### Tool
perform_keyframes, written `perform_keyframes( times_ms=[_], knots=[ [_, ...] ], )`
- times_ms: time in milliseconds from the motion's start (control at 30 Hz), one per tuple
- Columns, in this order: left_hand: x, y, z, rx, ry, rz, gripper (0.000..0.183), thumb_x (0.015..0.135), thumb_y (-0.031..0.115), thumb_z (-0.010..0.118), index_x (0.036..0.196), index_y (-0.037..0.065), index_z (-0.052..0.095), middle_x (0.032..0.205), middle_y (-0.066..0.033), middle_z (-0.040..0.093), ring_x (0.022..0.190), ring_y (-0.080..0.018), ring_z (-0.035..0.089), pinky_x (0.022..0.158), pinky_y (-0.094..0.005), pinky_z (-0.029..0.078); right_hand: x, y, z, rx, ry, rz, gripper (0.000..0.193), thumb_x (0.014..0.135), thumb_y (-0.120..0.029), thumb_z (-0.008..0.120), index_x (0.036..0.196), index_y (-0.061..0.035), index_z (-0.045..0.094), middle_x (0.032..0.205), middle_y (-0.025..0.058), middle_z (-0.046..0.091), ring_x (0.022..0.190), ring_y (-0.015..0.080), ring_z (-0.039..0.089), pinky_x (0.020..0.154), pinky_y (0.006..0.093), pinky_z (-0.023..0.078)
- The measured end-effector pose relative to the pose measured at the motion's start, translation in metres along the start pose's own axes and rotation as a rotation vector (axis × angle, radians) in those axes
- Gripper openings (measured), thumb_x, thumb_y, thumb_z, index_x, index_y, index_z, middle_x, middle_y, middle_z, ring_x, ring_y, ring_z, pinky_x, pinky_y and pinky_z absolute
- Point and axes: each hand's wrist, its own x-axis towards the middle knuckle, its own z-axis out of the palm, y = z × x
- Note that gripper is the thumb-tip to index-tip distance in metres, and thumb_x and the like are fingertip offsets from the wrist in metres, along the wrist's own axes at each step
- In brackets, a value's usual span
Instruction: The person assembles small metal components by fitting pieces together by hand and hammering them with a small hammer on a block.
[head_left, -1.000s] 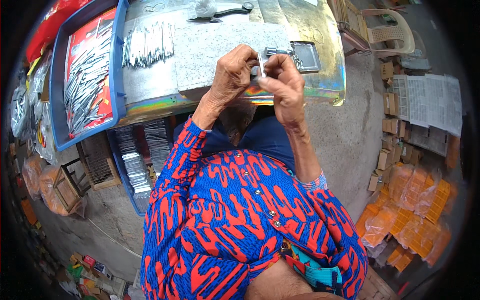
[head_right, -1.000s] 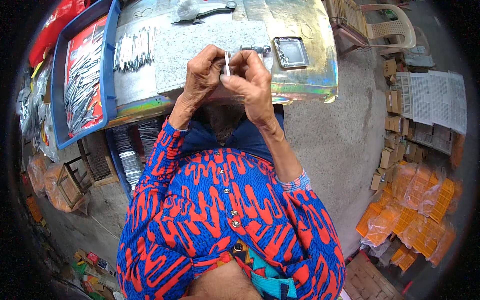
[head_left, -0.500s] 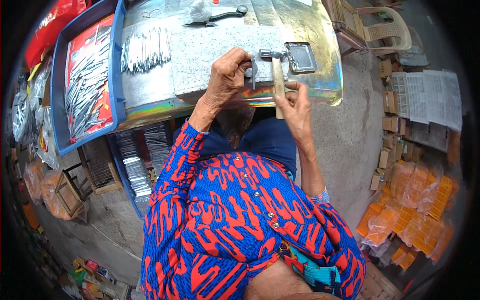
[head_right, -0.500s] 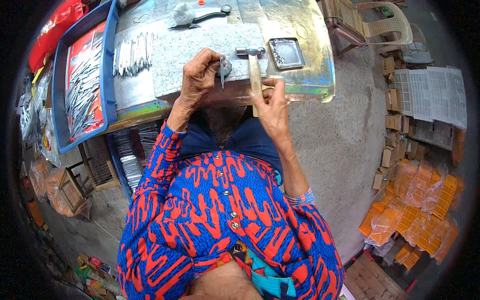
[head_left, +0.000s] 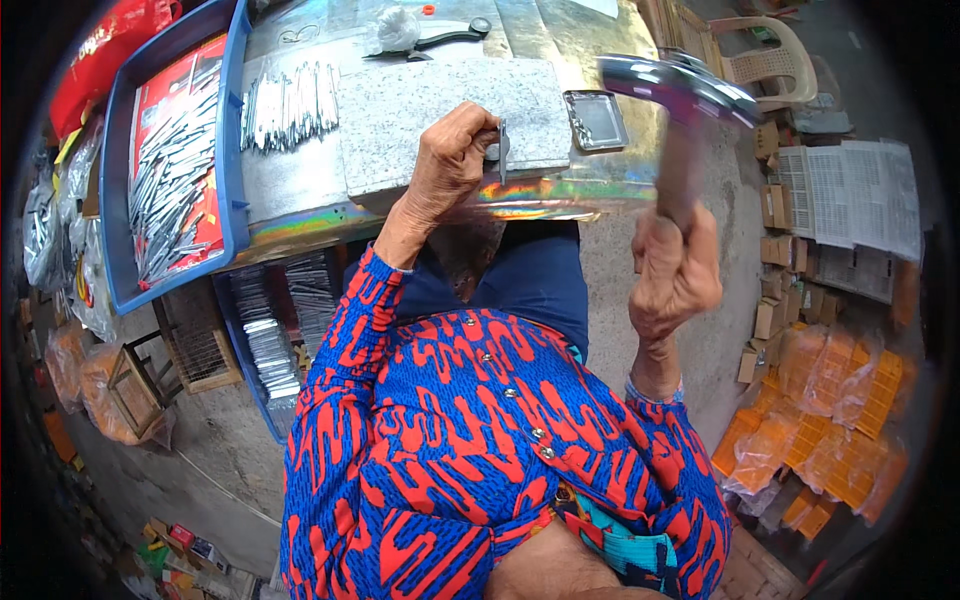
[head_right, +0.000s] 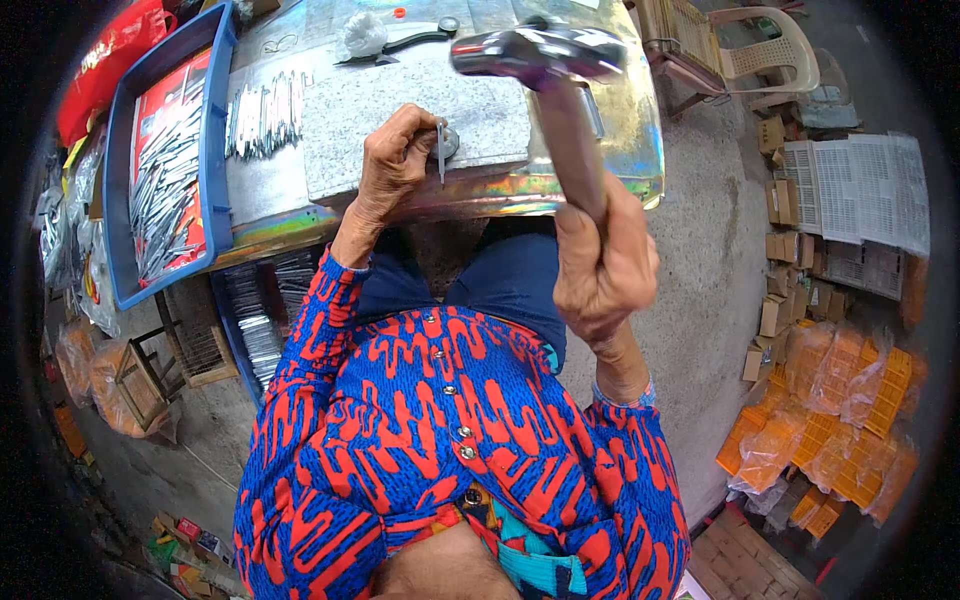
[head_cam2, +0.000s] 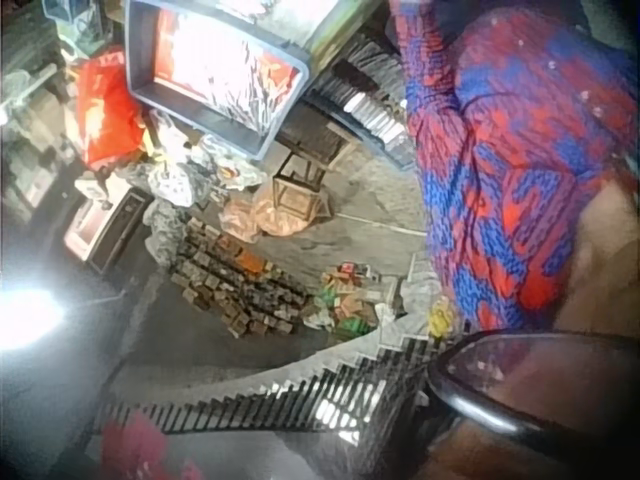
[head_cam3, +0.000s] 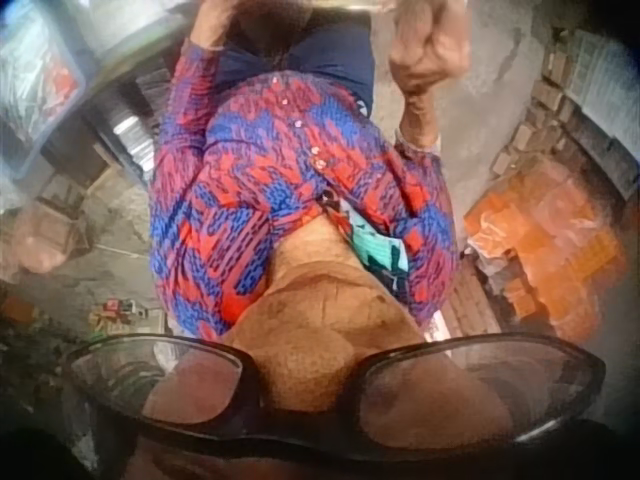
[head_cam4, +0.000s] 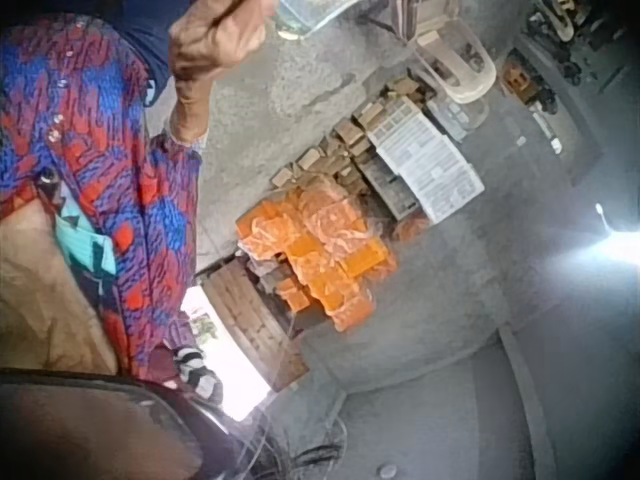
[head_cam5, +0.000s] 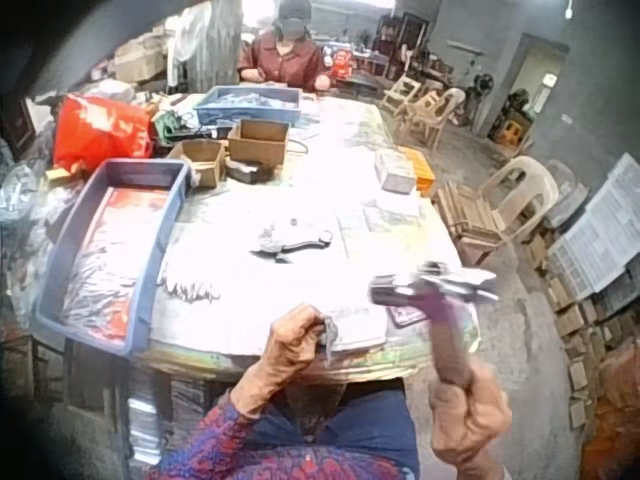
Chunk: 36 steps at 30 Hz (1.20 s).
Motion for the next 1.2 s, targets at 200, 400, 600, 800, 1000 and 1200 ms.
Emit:
perform_keyframes(
  times_ms=[200,400,600,800,1000,1200],
  knots=[
    [0.005,-0.003,0.001,0.039,-0.026,0.021,0.009,0.072,-0.007,0.057,0.077,-0.001,0.052,0.068,-0.01,0.052,0.061,-0.0207,0.055,0.055,-0.0271,0.043,-0.002,0.034,0.013,-0.263,-0.354,0.023,0.01,0.084,-0.009,0.056,0.089,-0.0013,0.053,0.059,0.0177,0.052,0.048,0.0311,0.055,0.042,0.0363,0.04],
    [0.002,0.004,-0.003,0.046,-0.034,0.001,0.009,0.073,-0.008,0.056,0.078,-0.001,0.052,0.07,-0.0106,0.053,0.063,-0.0208,0.056,0.056,-0.0271,0.044,-0.015,0.044,0.029,0.013,-0.211,0.176,0.015,0.087,-0.013,0.053,0.087,0.0015,0.052,0.055,0.0083,0.045,0.043,0.0194,0.047,0.039,0.0317,0.033],
    [0.004,0.007,-0.001,0.032,-0.044,-0.018,0.008,0.073,-0.008,0.055,0.077,-0.001,0.051,0.07,-0.0123,0.053,0.064,-0.0243,0.058,0.056,-0.0296,0.045,-0.02,0.068,0.045,0.636,-0.205,0.857,0.027,0.091,-0.024,0.048,0.079,-0.0007,0.051,0.057,-0.0028,0.041,0.046,0.0029,0.035,0.036,0.0189,0.024],
    [0.001,-0.003,-0.001,-0.106,0.015,-0.212,0.004,0.076,-0.002,0.057,0.079,-0.002,0.054,0.068,-0.0093,0.056,0.062,-0.0166,0.057,0.056,-0.0283,0.045,-0.023,0.083,0.049,0.683,-0.316,0.943,0.032,0.091,-0.03,0.045,0.083,-0.0004,0.053,0.052,0.0013,0.043,0.046,0.0091,0.046,0.037,0.0226,0.031],
    [0.003,0.014,-0.016,-0.447,0.057,-0.479,0.011,0.081,0.008,0.06,0.084,-0.003,0.058,0.07,-0.0056,0.06,0.05,-0.0059,0.05,0.043,-0.0185,0.04,-0.006,0.064,0.048,-0.366,-0.166,0.075,0.019,0.087,-0.015,0.051,0.093,0.0031,0.053,0.081,0.0155,0.054,0.069,0.0289,0.057,0.058,0.0369,0.045],
    [-0.003,0.033,-0.016,-0.76,-0.025,-0.621,0.013,0.08,0.01,0.063,0.08,-0.001,0.059,0.068,-0.0057,0.06,0.051,-0.0067,0.051,0.043,-0.0193,0.041,0.022,0.032,0.069,0.366,-0.22,0.148,0.026,0.085,-0.011,0.056,0.109,-0.0021,0.056,0.095,0.0081,0.056,0.079,0.014,0.055,0.067,0.0241,0.045]
  ],
)
